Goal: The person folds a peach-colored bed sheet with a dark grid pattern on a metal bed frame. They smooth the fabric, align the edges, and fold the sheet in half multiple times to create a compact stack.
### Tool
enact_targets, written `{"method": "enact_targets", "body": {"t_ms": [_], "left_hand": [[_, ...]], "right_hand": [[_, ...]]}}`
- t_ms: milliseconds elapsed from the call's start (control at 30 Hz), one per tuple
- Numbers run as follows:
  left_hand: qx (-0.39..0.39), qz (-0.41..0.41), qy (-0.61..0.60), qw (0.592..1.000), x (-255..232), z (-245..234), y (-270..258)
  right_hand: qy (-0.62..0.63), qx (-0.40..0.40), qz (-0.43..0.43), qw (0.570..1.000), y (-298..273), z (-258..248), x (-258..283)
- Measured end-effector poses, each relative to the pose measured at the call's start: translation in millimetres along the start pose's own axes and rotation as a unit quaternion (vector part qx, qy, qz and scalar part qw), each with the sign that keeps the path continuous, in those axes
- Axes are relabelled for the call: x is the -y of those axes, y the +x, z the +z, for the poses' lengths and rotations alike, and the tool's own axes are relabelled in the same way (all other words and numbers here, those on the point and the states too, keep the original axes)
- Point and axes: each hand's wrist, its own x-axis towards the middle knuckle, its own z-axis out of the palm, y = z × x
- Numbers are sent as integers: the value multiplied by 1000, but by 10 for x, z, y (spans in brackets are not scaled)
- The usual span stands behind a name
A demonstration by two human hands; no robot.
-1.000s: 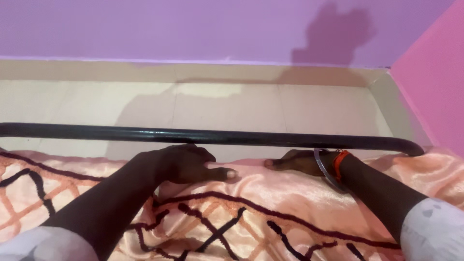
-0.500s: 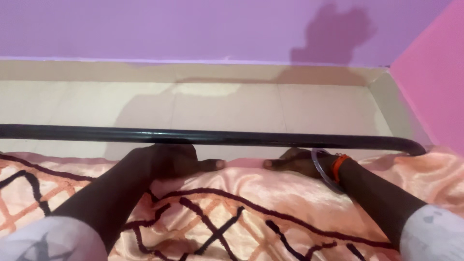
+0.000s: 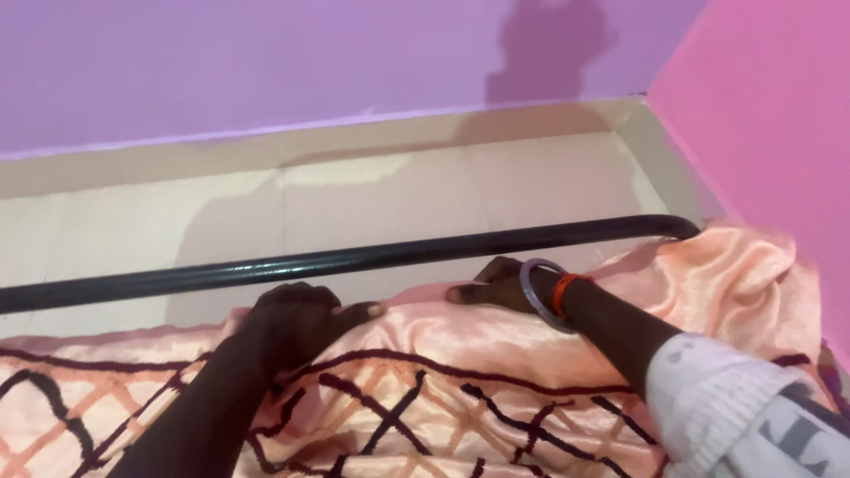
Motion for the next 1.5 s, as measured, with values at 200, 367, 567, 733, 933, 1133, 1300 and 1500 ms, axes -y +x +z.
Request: {"method": "enact_targets", "body": {"t_ms": [200, 367, 567, 733, 933, 1133, 1300, 1500], "left_hand": [[-109, 91, 64, 988, 0, 131, 0], [-224, 268, -10, 937, -530, 328, 175], [-183, 194, -51, 962, -1309, 389, 235], [-161, 192, -25, 968, -1542, 307, 334], [-178, 251, 33, 951, -2192, 512, 577], [-185, 249, 1, 951, -2480, 610, 769], [-169, 228, -85, 955, -2520, 554, 750], [-152, 233, -59, 959, -2744, 572, 782]], "right_hand": [[65, -54, -2, 996, -106, 98, -13], [-20, -62, -33, 997, -53, 102, -50], [-106, -85, -165, 977, -150, 61, -218], [-305, -94, -200, 926, -587, -325, -548], [-229, -161, -146, 949, -1060, -780, -1426], [-185, -286, -225, 913, -1118, -731, -1733], [-218, -377, -176, 883, -1222, -747, -1919], [-238, -505, -159, 814, -1094, -656, -2275]]}}
